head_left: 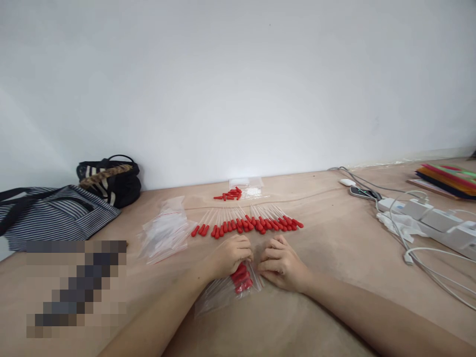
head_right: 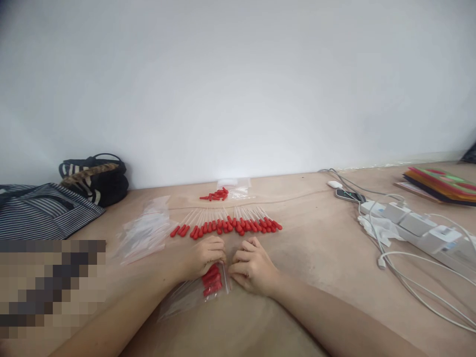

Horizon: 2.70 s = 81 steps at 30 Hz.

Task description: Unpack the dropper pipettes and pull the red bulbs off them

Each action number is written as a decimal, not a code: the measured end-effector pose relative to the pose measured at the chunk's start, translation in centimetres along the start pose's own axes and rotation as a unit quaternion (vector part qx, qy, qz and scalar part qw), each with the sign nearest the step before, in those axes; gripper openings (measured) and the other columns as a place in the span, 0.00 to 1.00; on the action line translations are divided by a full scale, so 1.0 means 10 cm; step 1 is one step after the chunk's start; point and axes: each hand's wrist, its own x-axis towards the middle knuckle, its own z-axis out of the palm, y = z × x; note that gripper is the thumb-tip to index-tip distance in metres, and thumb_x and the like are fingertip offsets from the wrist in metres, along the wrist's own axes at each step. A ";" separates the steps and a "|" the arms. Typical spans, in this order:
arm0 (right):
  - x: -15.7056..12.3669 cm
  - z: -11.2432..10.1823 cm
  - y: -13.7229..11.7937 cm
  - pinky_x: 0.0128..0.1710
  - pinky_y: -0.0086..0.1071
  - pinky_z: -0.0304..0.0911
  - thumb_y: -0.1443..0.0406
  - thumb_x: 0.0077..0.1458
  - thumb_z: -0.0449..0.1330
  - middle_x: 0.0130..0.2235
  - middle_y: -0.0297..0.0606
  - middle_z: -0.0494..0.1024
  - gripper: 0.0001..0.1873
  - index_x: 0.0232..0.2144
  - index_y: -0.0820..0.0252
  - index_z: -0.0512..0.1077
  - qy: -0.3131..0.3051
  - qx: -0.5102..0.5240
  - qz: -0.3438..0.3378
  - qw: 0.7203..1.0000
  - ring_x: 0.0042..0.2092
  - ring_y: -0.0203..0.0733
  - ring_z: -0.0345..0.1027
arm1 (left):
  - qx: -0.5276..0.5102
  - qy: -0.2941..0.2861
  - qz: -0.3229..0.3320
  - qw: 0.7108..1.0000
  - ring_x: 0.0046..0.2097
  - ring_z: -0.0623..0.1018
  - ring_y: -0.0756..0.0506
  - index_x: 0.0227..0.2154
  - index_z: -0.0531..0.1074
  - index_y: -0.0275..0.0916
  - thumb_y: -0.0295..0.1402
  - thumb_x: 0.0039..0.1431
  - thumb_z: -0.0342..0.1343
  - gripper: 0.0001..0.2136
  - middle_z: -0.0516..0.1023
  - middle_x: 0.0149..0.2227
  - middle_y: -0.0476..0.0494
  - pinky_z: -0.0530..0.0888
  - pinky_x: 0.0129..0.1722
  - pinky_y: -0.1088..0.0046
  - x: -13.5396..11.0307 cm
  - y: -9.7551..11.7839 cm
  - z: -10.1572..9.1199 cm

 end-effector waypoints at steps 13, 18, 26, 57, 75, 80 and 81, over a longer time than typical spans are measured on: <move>0.05 0.03 0.02 0.38 0.36 0.47 0.69 0.52 0.53 0.25 0.30 0.71 0.08 0.27 0.55 0.71 0.010 -0.058 -0.048 0.997 0.32 0.34 0.56 | 0.009 0.017 0.023 1.000 0.37 0.70 0.48 0.25 0.71 0.38 0.23 0.58 0.46 0.11 0.75 0.29 0.47 0.66 0.40 0.71 0.00 0.01 -0.02; 0.06 0.01 0.01 0.38 0.36 0.47 0.70 0.52 0.51 0.24 0.31 0.70 0.10 0.24 0.56 0.70 0.020 -0.074 -0.044 0.996 0.31 0.34 0.56 | 0.037 0.069 0.035 0.996 0.42 0.69 0.47 0.29 0.73 0.42 0.29 0.59 0.48 0.09 0.76 0.36 0.45 0.66 0.43 0.68 -0.08 -0.02 -0.02; 0.05 0.01 0.01 0.39 0.36 0.46 0.70 0.52 0.53 0.25 0.29 0.71 0.09 0.24 0.56 0.70 0.013 -0.064 -0.047 0.997 0.32 0.33 0.55 | 0.047 0.060 0.023 0.997 0.33 0.69 0.49 0.23 0.69 0.38 0.24 0.59 0.42 0.14 0.73 0.29 0.45 0.65 0.34 0.73 -0.03 0.08 0.00; 0.06 -0.19 0.14 0.41 0.36 0.50 0.72 0.49 0.48 0.29 0.32 0.73 0.14 0.31 0.56 0.72 -0.162 0.184 0.119 0.962 0.35 0.37 0.60 | -0.086 -0.052 -0.260 0.960 0.57 0.61 0.41 0.58 0.49 0.44 0.35 0.55 0.50 0.28 0.59 0.58 0.41 0.61 0.55 0.58 -0.42 0.49 -0.16; 0.16 -0.04 0.03 0.37 0.31 0.56 0.61 0.37 0.66 0.35 0.36 0.70 0.18 0.32 0.60 0.68 -0.134 0.194 0.235 0.943 0.36 0.38 0.63 | -0.121 -0.003 -0.276 0.953 0.52 0.68 0.43 0.50 0.62 0.43 0.34 0.53 0.52 0.19 0.67 0.52 0.42 0.65 0.52 0.63 -0.43 0.39 -0.10; 0.17 -0.05 -0.03 0.40 0.36 0.53 0.62 0.43 0.63 0.36 0.36 0.70 0.17 0.37 0.58 0.66 -0.175 0.123 0.237 0.948 0.39 0.42 0.62 | -0.125 -0.005 -0.287 0.950 0.51 0.68 0.43 0.50 0.61 0.42 0.34 0.53 0.52 0.20 0.68 0.52 0.42 0.65 0.51 0.64 -0.42 0.40 -0.11; 0.18 -0.05 -0.04 0.41 0.35 0.52 0.64 0.44 0.61 0.37 0.36 0.71 0.15 0.37 0.57 0.66 -0.172 0.120 0.229 0.950 0.40 0.42 0.62 | -0.125 -0.005 -0.291 0.949 0.51 0.69 0.43 0.50 0.61 0.42 0.34 0.53 0.52 0.20 0.68 0.52 0.42 0.65 0.51 0.64 -0.42 0.40 -0.12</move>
